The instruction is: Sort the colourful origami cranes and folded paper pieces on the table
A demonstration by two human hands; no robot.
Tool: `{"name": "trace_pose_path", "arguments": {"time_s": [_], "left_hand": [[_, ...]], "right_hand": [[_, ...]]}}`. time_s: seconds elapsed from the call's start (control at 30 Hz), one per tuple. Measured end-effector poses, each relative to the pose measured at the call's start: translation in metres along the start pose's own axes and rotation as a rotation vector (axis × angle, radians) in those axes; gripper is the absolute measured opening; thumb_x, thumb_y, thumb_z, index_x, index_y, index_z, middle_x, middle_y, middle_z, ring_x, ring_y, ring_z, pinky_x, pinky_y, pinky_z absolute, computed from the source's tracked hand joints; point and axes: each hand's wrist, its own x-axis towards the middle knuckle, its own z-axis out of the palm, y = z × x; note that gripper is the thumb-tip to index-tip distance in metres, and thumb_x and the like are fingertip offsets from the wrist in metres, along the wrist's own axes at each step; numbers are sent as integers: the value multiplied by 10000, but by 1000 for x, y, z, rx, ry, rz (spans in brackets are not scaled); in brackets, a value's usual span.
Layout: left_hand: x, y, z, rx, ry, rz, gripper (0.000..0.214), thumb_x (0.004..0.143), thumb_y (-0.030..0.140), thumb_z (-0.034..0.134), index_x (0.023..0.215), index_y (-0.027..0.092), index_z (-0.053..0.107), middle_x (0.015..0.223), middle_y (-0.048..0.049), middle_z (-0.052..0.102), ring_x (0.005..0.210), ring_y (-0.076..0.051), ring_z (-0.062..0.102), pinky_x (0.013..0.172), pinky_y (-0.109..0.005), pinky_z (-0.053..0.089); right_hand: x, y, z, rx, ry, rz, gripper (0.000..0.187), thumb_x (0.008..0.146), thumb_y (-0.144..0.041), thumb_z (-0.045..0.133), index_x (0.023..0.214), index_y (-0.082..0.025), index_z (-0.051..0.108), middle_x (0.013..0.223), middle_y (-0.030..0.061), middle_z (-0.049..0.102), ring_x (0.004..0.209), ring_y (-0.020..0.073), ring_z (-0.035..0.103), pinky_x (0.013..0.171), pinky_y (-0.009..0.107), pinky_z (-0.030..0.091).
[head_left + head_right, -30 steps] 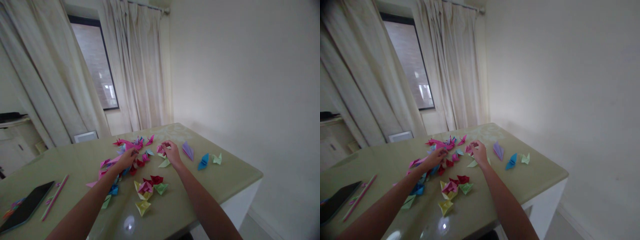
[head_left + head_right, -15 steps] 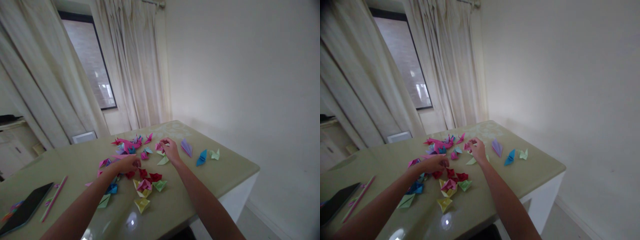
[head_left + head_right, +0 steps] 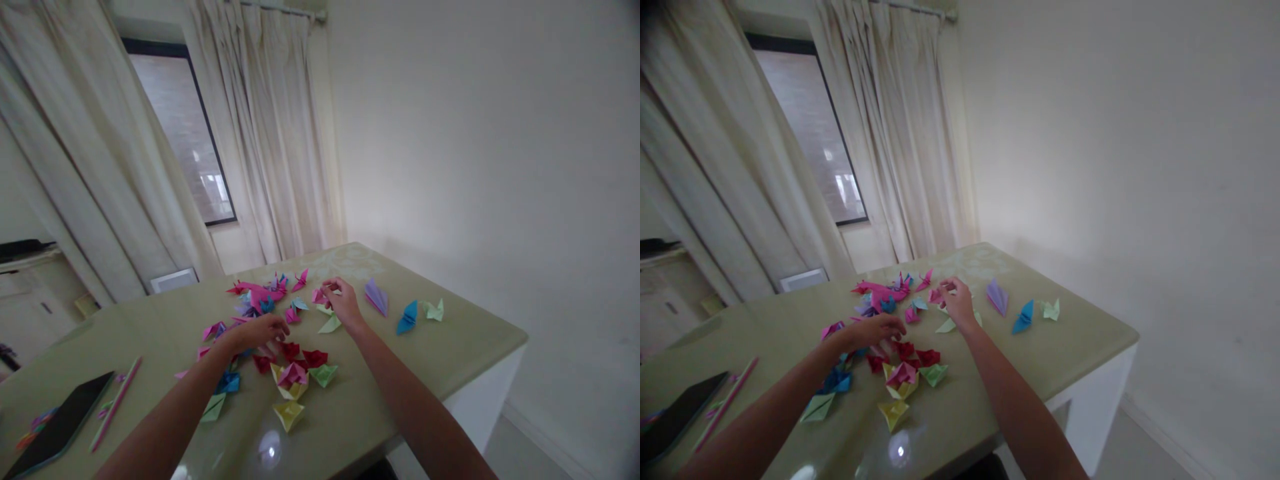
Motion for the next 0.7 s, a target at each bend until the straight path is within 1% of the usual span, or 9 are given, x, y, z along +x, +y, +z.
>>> {"name": "trace_pose_path", "arguments": {"time_s": [0.07,0.13,0.2,0.27,0.3,0.43,0.57,0.63,0.7], "left_hand": [[10,0,1,116,99,26,258,899,352,565,1043,196,711,1025,-73,775,827,-229,761,614,-290,599],[24,-1,4,255,294,25,240,913,346,573,1032,182,700,992,-96,778,858,-251,761,681,-325,599],[37,-1,10,341,462,36,266,913,361,609,1089,171,668,1132,-149,755,1059,-288,731,842,-355,577],[48,-1,17,389,536,66,338,894,396,660,1152,177,636,1282,-171,700,1239,-303,650,972,-355,515],[52,-1,21,412,555,76,355,881,411,682,1148,183,632,1290,-169,694,1255,-305,636,989,-354,496],[53,-1,27,481,558,91,266,860,415,683,983,184,638,1058,-139,739,1043,-302,692,877,-352,493],[37,-2,15,508,524,131,240,877,425,634,894,186,638,941,-105,740,899,-258,688,788,-321,477],[24,-5,6,476,442,155,275,895,462,599,849,195,646,847,-66,735,803,-226,681,725,-297,476],[9,-8,-2,374,271,183,353,909,531,564,822,200,651,763,-37,717,714,-207,668,662,-283,479]], "right_hand": [[0,-1,1,25,4,5,311,766,-460,683,913,-186,681,757,3,675,420,117,580,410,228,403],[-1,-3,2,42,18,6,300,760,-449,688,904,-187,682,758,-1,666,414,114,569,407,231,399],[-2,-4,3,51,30,2,290,766,-446,688,901,-188,683,760,-1,665,413,111,559,403,233,395],[-2,-4,3,55,33,-6,285,778,-447,688,904,-191,680,765,3,676,416,109,552,403,234,396],[-3,-5,3,54,31,-12,283,785,-447,687,905,-192,678,767,4,680,417,109,550,403,233,398],[-4,-4,1,35,22,-33,271,812,-441,676,917,-191,677,789,9,683,425,107,548,409,234,412],[-2,-1,-1,8,-10,-42,253,829,-431,667,914,-192,673,779,10,685,437,109,551,414,231,412],[-2,1,-1,-10,-45,-36,233,830,-409,665,918,-193,673,770,7,688,444,113,561,425,230,423],[-2,4,-1,-60,-99,-26,201,831,-368,667,930,-194,681,776,5,698,463,117,582,450,230,445]]}}
